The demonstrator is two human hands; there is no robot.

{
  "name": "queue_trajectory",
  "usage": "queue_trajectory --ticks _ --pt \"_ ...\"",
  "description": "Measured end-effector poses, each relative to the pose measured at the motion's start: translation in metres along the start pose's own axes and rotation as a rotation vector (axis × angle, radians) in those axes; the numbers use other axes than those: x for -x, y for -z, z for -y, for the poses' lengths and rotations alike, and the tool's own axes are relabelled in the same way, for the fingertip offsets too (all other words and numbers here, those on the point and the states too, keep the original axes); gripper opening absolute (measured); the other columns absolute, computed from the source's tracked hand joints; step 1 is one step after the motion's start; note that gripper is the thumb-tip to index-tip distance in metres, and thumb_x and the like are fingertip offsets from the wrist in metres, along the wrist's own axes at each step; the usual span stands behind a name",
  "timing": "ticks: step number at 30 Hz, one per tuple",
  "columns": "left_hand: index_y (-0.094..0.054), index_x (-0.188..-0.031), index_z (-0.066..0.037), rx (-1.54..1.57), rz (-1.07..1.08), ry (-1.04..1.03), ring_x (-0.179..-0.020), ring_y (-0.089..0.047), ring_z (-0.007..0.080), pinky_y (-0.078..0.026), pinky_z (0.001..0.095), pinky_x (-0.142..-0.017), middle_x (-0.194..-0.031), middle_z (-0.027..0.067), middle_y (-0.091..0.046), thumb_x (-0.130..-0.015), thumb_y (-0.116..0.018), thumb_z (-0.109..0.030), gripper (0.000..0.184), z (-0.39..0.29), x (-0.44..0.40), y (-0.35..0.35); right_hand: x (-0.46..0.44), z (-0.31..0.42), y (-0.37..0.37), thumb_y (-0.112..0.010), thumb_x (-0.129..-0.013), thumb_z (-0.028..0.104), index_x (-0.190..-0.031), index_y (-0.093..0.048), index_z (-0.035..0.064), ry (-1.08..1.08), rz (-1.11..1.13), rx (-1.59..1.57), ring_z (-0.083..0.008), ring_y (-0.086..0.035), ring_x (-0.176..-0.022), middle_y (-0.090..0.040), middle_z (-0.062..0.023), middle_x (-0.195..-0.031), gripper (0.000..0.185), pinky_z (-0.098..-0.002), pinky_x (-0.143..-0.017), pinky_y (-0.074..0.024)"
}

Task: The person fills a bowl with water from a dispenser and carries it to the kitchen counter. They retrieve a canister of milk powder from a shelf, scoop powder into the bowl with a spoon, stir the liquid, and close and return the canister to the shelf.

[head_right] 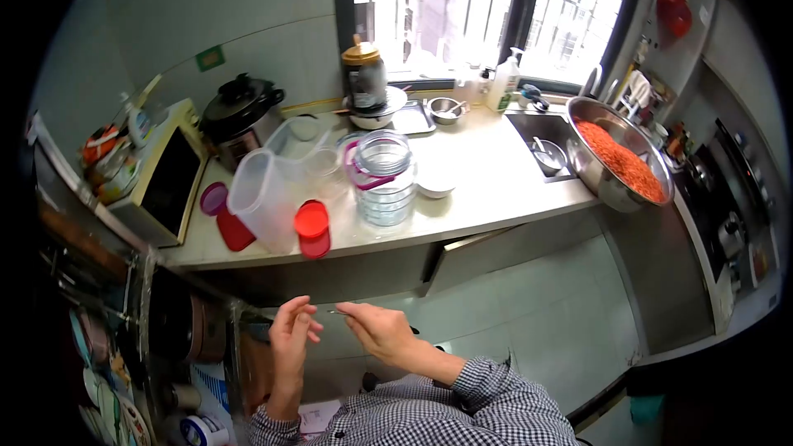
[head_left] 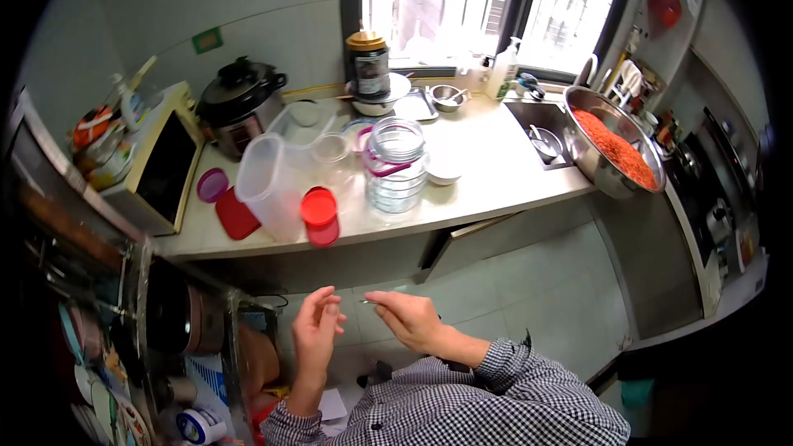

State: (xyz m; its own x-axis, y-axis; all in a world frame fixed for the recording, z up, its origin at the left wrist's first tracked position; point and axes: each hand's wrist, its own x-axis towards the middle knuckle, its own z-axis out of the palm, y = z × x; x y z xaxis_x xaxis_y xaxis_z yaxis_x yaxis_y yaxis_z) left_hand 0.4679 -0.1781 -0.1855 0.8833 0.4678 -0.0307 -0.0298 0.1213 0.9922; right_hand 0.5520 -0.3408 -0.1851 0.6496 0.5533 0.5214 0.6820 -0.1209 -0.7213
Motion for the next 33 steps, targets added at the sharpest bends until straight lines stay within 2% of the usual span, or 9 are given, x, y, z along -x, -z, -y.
queue_trajectory --ticks 5,10,12,16,23,26,29,32,33 --pt "-0.054 -0.118 0.0 0.093 0.096 0.323 -0.076 -0.063 0.0142 -0.052 0.0241 -0.059 -0.098 0.0097 -0.063 -0.094 -0.056 -0.022 0.032 0.081 -0.064 -0.121 0.035 -0.057 0.1 -0.06 -0.086 0.008 -0.098 -0.062 0.0039 -0.184 -0.089 0.061 -0.0298 -0.065 -0.074 -0.065 -0.0133 -0.087 0.012 -0.0344 -0.061 -0.0515" --pt "-0.051 -0.117 0.001 0.307 0.208 0.744 -0.082 -0.064 0.0259 -0.055 0.0364 -0.069 -0.103 0.0153 -0.061 -0.091 -0.058 -0.019 0.033 0.195 -0.118 -0.221 0.08 -0.116 0.179 -0.055 -0.089 0.003 -0.097 -0.062 -0.0002 -0.401 -0.247 0.065 -0.0124 -0.059 -0.062 -0.061 -0.0075 -0.071 0.011 -0.0256 -0.056 -0.0478" --pt "-0.038 -0.13 0.005 0.44 0.129 1.034 -0.119 -0.048 0.0383 -0.048 0.0469 -0.094 -0.132 0.0249 -0.043 -0.091 -0.057 -0.015 0.048 0.248 -0.132 -0.256 0.1 -0.13 0.205 -0.053 -0.09 0.004 -0.098 -0.062 -0.0005 -0.525 -0.283 0.044 -0.0109 -0.058 -0.062 -0.061 -0.0063 -0.071 0.012 -0.0248 -0.056 -0.0475" --pt "-0.032 -0.133 0.008 0.665 0.011 0.961 -0.136 -0.024 0.0405 -0.036 0.0549 -0.104 -0.144 0.0234 -0.028 -0.09 -0.054 -0.008 0.051 0.293 -0.173 -0.298 0.129 -0.144 0.235 -0.052 -0.092 0.006 -0.098 -0.061 0.0003 -0.672 -0.408 0.034 -0.0075 -0.053 -0.059 -0.059 -0.0031 -0.069 0.012 -0.0224 -0.053 -0.0449" --pt "-0.044 -0.124 0.003 0.583 0.148 1.094 -0.113 -0.051 0.0411 -0.05 0.0478 -0.09 -0.128 0.0217 -0.047 -0.092 -0.053 -0.012 0.036 0.263 -0.197 -0.315 0.148 -0.163 0.267 -0.055 -0.092 0.009 -0.098 -0.063 0.0003 -0.895 -0.608 -0.009 -0.0125 -0.059 -0.061 -0.063 -0.0051 -0.07 0.013 -0.0261 -0.056 -0.0473" --pt "-0.042 -0.127 0.001 0.495 0.284 0.768 -0.1 -0.059 0.0372 -0.056 0.0402 -0.078 -0.119 0.0214 -0.051 -0.092 -0.057 -0.022 0.044 0.224 -0.217 -0.307 0.144 -0.171 0.274 -0.055 -0.092 0.01 -0.1 -0.063 0.0005 -0.928 -0.711 0.023 -0.0122 -0.06 -0.062 -0.063 -0.0052 -0.07 0.015 -0.0267 -0.057 -0.0477" --pt "-0.036 -0.13 -0.002 0.587 -0.047 0.787 -0.091 -0.058 0.0342 -0.055 0.0435 -0.083 -0.11 0.019 -0.049 -0.076 -0.067 -0.059 0.085 0.208 -0.272 -0.322 0.141 -0.181 0.283 -0.056 -0.091 0.012 -0.101 -0.063 0.0019 -0.929 -0.777 0.064 -0.013 -0.061 -0.062 -0.063 -0.006 -0.07 0.015 -0.0277 -0.056 -0.048" --pt "-0.045 -0.124 -0.006 0.422 -0.065 0.624 -0.092 -0.05 0.0257 -0.05 0.0431 -0.09 -0.107 0.0139 -0.049 -0.087 -0.064 -0.04 0.054 0.252 -0.33 -0.315 0.143 -0.18 0.297 -0.056 -0.092 0.012 -0.099 -0.063 0.0011 -0.888 -0.841 0.191 -0.0106 -0.058 -0.062 -0.062 -0.0046 -0.07 0.015 -0.0247 -0.056 -0.0469" --pt "-0.048 -0.116 -0.001 -0.062 0.375 0.031 -0.094 -0.05 0.0225 -0.049 0.0361 -0.092 -0.111 0.014 -0.049 -0.092 -0.06 -0.024 0.036 0.251 -0.307 -0.303 0.15 -0.175 0.303 -0.056 -0.092 0.012 -0.099 -0.063 0.0004 -0.88 -0.861 0.251 -0.0092 -0.057 -0.061 -0.062 -0.0037 -0.071 0.015 -0.023 -0.055 -0.0462"
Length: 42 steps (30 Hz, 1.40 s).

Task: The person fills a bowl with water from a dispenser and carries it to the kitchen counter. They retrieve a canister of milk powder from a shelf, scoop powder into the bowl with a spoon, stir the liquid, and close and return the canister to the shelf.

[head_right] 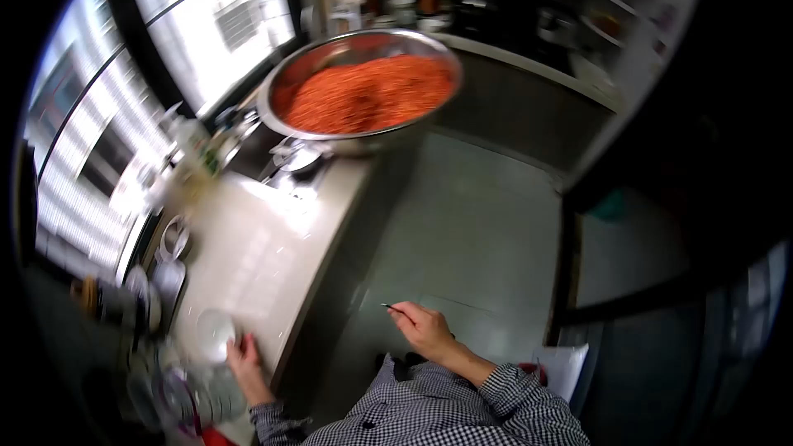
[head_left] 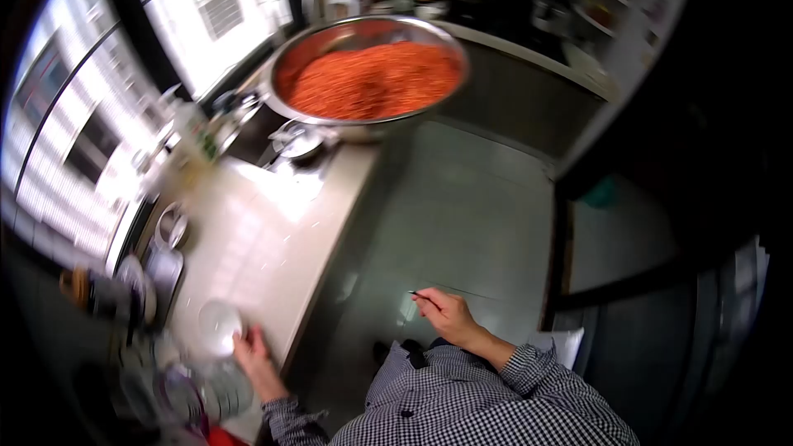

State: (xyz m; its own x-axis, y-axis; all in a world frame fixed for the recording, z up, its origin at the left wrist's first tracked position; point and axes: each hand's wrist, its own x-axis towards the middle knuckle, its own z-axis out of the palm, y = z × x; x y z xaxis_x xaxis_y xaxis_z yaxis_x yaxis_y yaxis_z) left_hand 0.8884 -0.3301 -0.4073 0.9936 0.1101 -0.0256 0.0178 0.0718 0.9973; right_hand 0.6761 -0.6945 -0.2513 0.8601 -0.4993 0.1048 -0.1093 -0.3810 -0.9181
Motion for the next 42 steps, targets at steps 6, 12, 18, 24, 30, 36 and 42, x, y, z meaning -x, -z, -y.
queue_trajectory --ticks 6,12,18,24,30,36,42 --pt "-0.051 -0.107 0.005 0.039 0.173 0.303 -0.096 -0.047 0.0204 -0.042 0.0328 -0.088 -0.105 0.0117 -0.054 -0.093 -0.054 -0.018 0.027 -0.104 0.044 -0.093 0.007 -0.022 0.089 -0.059 -0.09 0.019 -0.096 -0.063 0.0031 -0.164 -0.317 0.162 -0.0143 -0.061 -0.059 -0.063 -0.0044 -0.067 0.017 -0.0266 -0.054 -0.0472" --pt "-0.04 -0.129 0.003 0.103 0.597 0.544 -0.118 -0.044 0.0236 -0.04 0.0358 -0.103 -0.129 0.0155 -0.046 -0.093 -0.049 -0.019 0.043 -0.117 0.107 -0.264 0.03 -0.104 0.21 -0.058 -0.091 0.019 -0.088 -0.062 0.0016 -0.307 -0.756 0.131 -0.0176 -0.061 -0.061 -0.062 -0.0069 -0.07 0.018 -0.0296 -0.056 -0.0483" --pt "-0.044 -0.128 0.002 0.039 0.827 0.697 -0.101 -0.061 0.03 -0.059 0.0417 -0.073 -0.113 0.0158 -0.058 -0.067 -0.052 -0.003 0.061 -0.043 0.166 -0.492 0.041 -0.166 0.348 -0.056 -0.091 0.014 -0.081 -0.059 -0.0009 -0.211 -1.033 0.2 -0.02 -0.061 -0.07 -0.062 -0.0091 -0.082 0.019 -0.0302 -0.062 -0.0483" --pt "-0.038 -0.128 0.008 -0.06 1.23 0.825 -0.098 -0.063 0.0343 -0.06 0.0432 -0.073 -0.117 0.0221 -0.055 -0.073 -0.05 -0.007 0.059 -0.099 0.303 -0.709 0.041 -0.193 0.461 -0.059 -0.09 0.011 -0.09 -0.065 -0.0022 -0.21 -1.171 0.474 -0.0217 -0.055 -0.07 -0.055 -0.0109 -0.088 0.014 -0.0301 -0.061 -0.0456" --pt "-0.038 -0.128 0.007 -0.08 1.5 0.994 -0.085 -0.066 0.0336 -0.061 0.0399 -0.062 -0.109 0.0214 -0.059 -0.075 -0.054 -0.017 0.061 -0.089 0.397 -0.869 0.032 -0.242 0.554 -0.06 -0.09 0.009 -0.093 -0.065 -0.0014 -0.268 -1.446 0.325 -0.0121 -0.051 -0.066 -0.052 -0.0064 -0.084 0.012 -0.0249 -0.057 -0.0422" --pt "-0.041 -0.132 0.0 -0.232 1.824 1.148 -0.109 -0.057 0.0343 -0.05 0.0469 -0.083 -0.124 0.0168 -0.054 -0.078 -0.053 -0.028 0.062 -0.063 0.481 -1.026 0.022 -0.31 0.664 -0.057 -0.093 0.01 -0.087 -0.061 -0.0062 -0.303 -1.696 0.126 -0.0111 -0.058 -0.07 -0.058 -0.008 -0.089 0.018 -0.0236 -0.063 -0.0519" --pt "-0.038 -0.133 0.001 -0.382 2.163 1.307 -0.115 -0.052 0.0325 -0.044 0.046 -0.094 -0.125 0.0175 -0.052 -0.078 -0.053 -0.027 0.064 -0.068 0.612 -1.138 0.036 -0.318 0.778 -0.056 -0.093 0.011 -0.094 -0.057 -0.0007 -0.069 -2.072 -0.715 -0.0151 -0.065 -0.073 -0.062 -0.0076 -0.078 0.012 -0.0257 -0.065 -0.0548"
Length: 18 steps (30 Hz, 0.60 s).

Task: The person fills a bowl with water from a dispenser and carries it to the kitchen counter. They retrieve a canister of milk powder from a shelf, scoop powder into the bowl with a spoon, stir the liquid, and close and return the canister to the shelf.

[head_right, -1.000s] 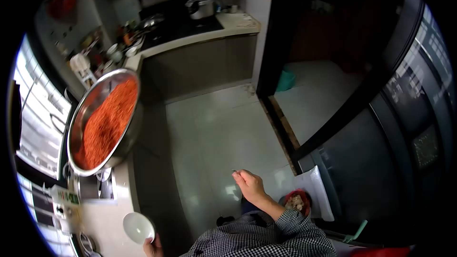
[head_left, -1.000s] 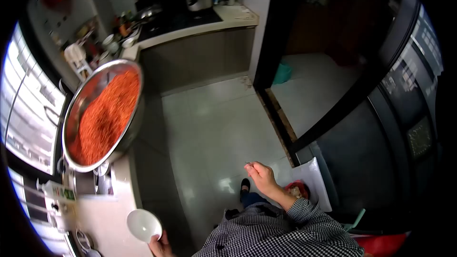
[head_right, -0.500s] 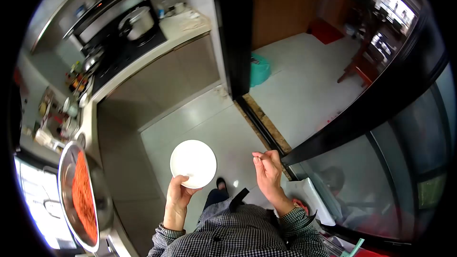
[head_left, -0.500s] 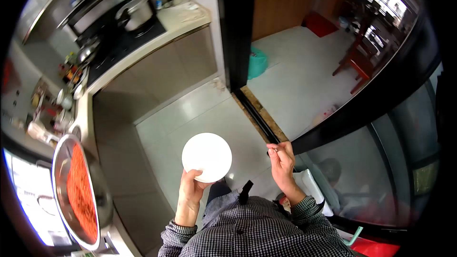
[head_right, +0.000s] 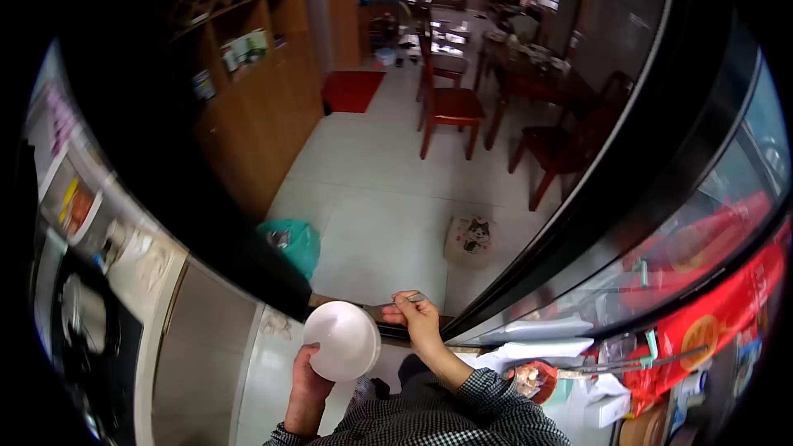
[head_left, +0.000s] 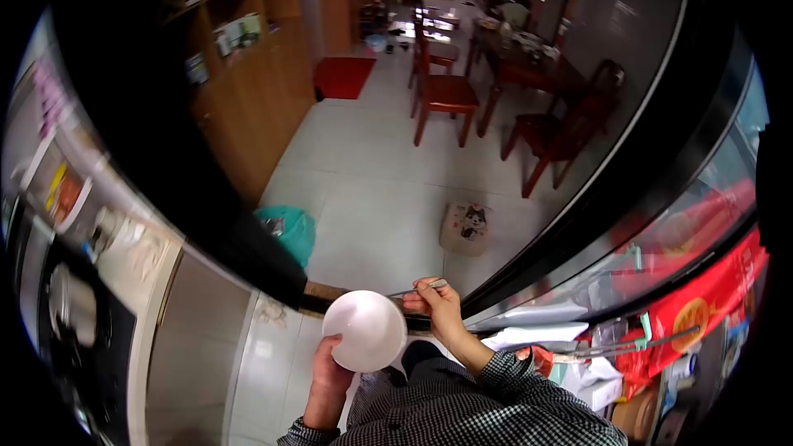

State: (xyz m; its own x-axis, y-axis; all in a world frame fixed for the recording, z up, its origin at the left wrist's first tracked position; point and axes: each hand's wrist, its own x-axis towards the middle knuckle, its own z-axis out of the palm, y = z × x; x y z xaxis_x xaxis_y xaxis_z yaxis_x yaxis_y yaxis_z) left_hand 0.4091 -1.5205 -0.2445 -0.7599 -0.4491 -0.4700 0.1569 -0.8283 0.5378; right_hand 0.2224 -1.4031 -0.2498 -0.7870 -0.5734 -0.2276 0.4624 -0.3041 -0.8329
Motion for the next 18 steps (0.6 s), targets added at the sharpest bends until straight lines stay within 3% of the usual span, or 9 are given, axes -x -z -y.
queue_trajectory --ticks 2,6,7,10,12,17,18 --pt "-0.039 -0.132 0.002 -0.02 0.059 0.124 -0.114 -0.052 0.0323 -0.044 0.0426 -0.096 -0.125 0.0187 -0.052 -0.078 -0.053 -0.027 0.063 -0.015 -0.046 -0.023 -0.024 0.013 -0.008 -0.054 -0.094 0.013 -0.097 -0.058 0.001 -0.141 -0.052 -0.197 -0.0141 -0.064 -0.069 -0.063 -0.0059 -0.074 0.013 -0.0225 -0.062 -0.0529" --pt "-0.04 -0.13 0.003 -0.001 0.229 0.238 -0.112 -0.054 0.0319 -0.045 0.0414 -0.094 -0.123 0.0184 -0.053 -0.079 -0.049 -0.028 0.061 -0.03 -0.152 -0.056 -0.1 -0.018 0.009 -0.057 -0.088 0.006 -0.087 -0.061 0.0067 -0.206 -0.089 -0.336 -0.015 -0.063 -0.078 -0.066 -0.0045 -0.088 0.004 -0.0272 -0.07 -0.0512" --pt "-0.041 -0.13 0.003 0.01 0.258 0.261 -0.111 -0.054 0.0317 -0.046 0.0411 -0.093 -0.123 0.0182 -0.053 -0.078 -0.049 -0.028 0.061 -0.036 -0.183 -0.065 -0.129 -0.031 0.019 -0.062 -0.084 0.005 -0.098 -0.064 0.002 -0.247 -0.115 -0.447 -0.0197 -0.065 -0.082 -0.067 -0.0082 -0.092 0.014 -0.0329 -0.074 -0.054" --pt "-0.041 -0.129 0.002 -0.052 0.299 0.284 -0.109 -0.056 0.0311 -0.047 0.04 -0.091 -0.12 0.0175 -0.054 -0.077 -0.051 -0.028 0.061 -0.053 -0.274 -0.096 -0.213 -0.045 0.047 -0.057 -0.087 0.009 -0.109 -0.06 -0.0052 -0.214 -0.047 -0.462 -0.0236 -0.065 -0.09 -0.066 -0.0137 -0.104 0.026 -0.0367 -0.083 -0.0521" --pt "-0.039 -0.131 0.002 -0.088 0.327 0.298 -0.11 -0.055 0.0322 -0.047 0.0415 -0.092 -0.121 0.0187 -0.053 -0.076 -0.05 -0.027 0.064 -0.065 -0.335 -0.129 -0.278 -0.049 0.066 -0.056 -0.088 0.011 -0.107 -0.059 -0.0009 -0.178 -0.016 -0.485 -0.0203 -0.065 -0.086 -0.066 -0.0101 -0.097 0.022 -0.035 -0.077 -0.0514" --pt "-0.039 -0.133 0.002 -0.184 0.384 0.464 -0.108 -0.057 0.0333 -0.048 0.044 -0.092 -0.12 0.0199 -0.054 -0.076 -0.05 -0.03 0.066 -0.083 -0.456 -0.228 -0.358 0.058 0.071 -0.056 -0.089 0.011 -0.108 -0.06 -0.0004 -0.114 -0.129 -0.436 -0.0156 -0.065 -0.076 -0.066 -0.0087 -0.094 0.023 -0.0276 -0.071 -0.0525" --pt "-0.037 -0.133 0.002 -0.186 0.402 0.514 -0.111 -0.055 0.0339 -0.046 0.044 -0.094 -0.122 0.0206 -0.053 -0.076 -0.049 -0.028 0.065 -0.083 -0.471 -0.248 -0.369 0.072 0.075 -0.058 -0.088 0.009 -0.104 -0.06 0.001 -0.095 -0.203 -0.471 -0.0128 -0.063 -0.07 -0.064 -0.006 -0.088 0.019 -0.0243 -0.064 -0.0517"
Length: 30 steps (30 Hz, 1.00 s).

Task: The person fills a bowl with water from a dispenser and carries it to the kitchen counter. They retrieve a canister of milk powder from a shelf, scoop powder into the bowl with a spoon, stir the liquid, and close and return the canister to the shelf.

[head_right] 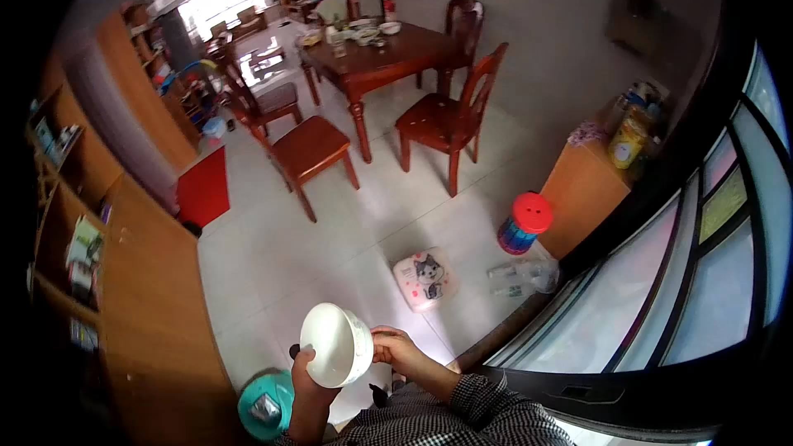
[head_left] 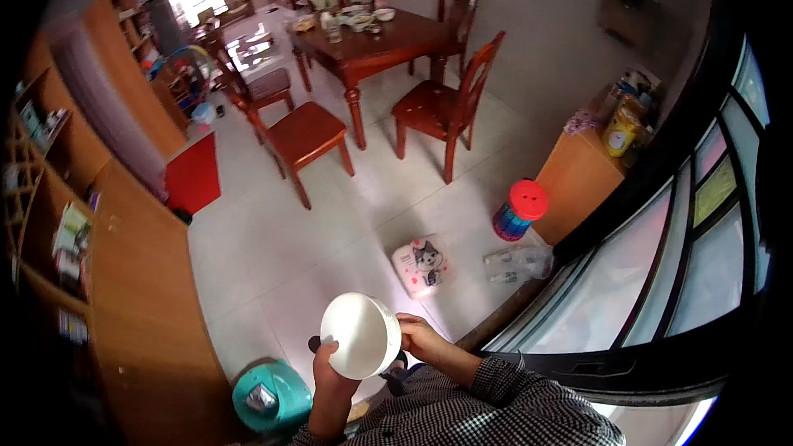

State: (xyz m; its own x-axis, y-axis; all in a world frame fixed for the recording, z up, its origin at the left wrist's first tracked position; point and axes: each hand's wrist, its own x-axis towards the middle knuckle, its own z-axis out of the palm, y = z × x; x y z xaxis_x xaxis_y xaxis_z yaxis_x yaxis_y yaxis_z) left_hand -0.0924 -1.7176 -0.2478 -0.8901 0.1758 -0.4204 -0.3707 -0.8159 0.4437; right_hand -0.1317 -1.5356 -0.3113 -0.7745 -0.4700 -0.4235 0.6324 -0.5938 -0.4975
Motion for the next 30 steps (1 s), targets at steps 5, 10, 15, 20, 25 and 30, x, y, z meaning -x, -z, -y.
queue_trajectory --ticks 5,10,15,20,25,30 --pt "-0.035 -0.134 0.004 -0.032 0.143 0.171 -0.114 -0.052 0.0343 -0.043 0.0452 -0.097 -0.125 0.0212 -0.051 -0.077 -0.048 -0.024 0.065 -0.039 -0.104 -0.042 -0.051 0.062 0.014 -0.059 -0.087 0.007 -0.103 -0.06 0.0022 0.132 -0.202 -0.02 -0.0182 -0.067 -0.079 -0.066 -0.0084 -0.095 0.017 -0.0321 -0.072 -0.0573" --pt "-0.035 -0.135 0.001 -0.15 0.146 0.359 -0.117 -0.05 0.0342 -0.042 0.0465 -0.098 -0.127 0.0207 -0.05 -0.079 -0.047 -0.023 0.063 -0.072 -0.214 -0.075 -0.115 0.118 0.018 -0.058 -0.089 0.007 -0.102 -0.059 0.0038 0.301 -0.402 -0.078 -0.0186 -0.066 -0.077 -0.065 -0.0084 -0.092 0.013 -0.0341 -0.071 -0.0567" --pt "-0.035 -0.135 0.001 -0.196 0.233 0.472 -0.116 -0.05 0.0349 -0.043 0.0481 -0.097 -0.126 0.0203 -0.05 -0.08 -0.046 -0.024 0.062 -0.134 -0.334 -0.104 -0.228 0.177 0.022 -0.058 -0.089 0.008 -0.101 -0.059 0.0056 0.403 -0.402 -0.076 -0.0195 -0.067 -0.076 -0.067 -0.0078 -0.089 0.013 -0.0319 -0.069 -0.0563" --pt "-0.039 -0.132 0.0 -0.178 0.322 0.513 -0.113 -0.052 0.0347 -0.044 0.0491 -0.095 -0.121 0.0186 -0.053 -0.079 -0.047 -0.025 0.059 -0.192 -0.45 -0.156 -0.316 0.242 0.01 -0.057 -0.091 0.015 -0.105 -0.057 0.0016 0.432 -0.466 -0.043 -0.0155 -0.063 -0.073 -0.065 -0.0061 -0.084 0.02 -0.0273 -0.065 -0.0526" --pt "-0.041 -0.129 0.0 -0.319 0.244 0.585 -0.113 -0.053 0.0321 -0.043 0.0475 -0.096 -0.12 0.0162 -0.054 -0.08 -0.049 -0.024 0.056 -0.194 -0.536 -0.226 -0.304 0.308 0.011 -0.055 -0.094 0.023 -0.107 -0.059 0.0025 0.518 -0.636 -0.056 -0.0152 -0.063 -0.079 -0.064 -0.0073 -0.094 0.025 -0.0255 -0.066 -0.05" --pt "-0.044 -0.127 -0.001 -0.315 0.249 0.69 -0.11 -0.054 0.0299 -0.045 0.0448 -0.092 -0.117 0.0142 -0.055 -0.08 -0.049 -0.021 0.051 -0.163 -0.595 -0.273 -0.324 0.411 0.064 -0.058 -0.091 0.024 -0.131 -0.044 0.0038 0.653 -0.898 0.119 -0.0197 -0.06 -0.095 -0.058 -0.01 -0.114 0.047 -0.0326 -0.07 -0.052"
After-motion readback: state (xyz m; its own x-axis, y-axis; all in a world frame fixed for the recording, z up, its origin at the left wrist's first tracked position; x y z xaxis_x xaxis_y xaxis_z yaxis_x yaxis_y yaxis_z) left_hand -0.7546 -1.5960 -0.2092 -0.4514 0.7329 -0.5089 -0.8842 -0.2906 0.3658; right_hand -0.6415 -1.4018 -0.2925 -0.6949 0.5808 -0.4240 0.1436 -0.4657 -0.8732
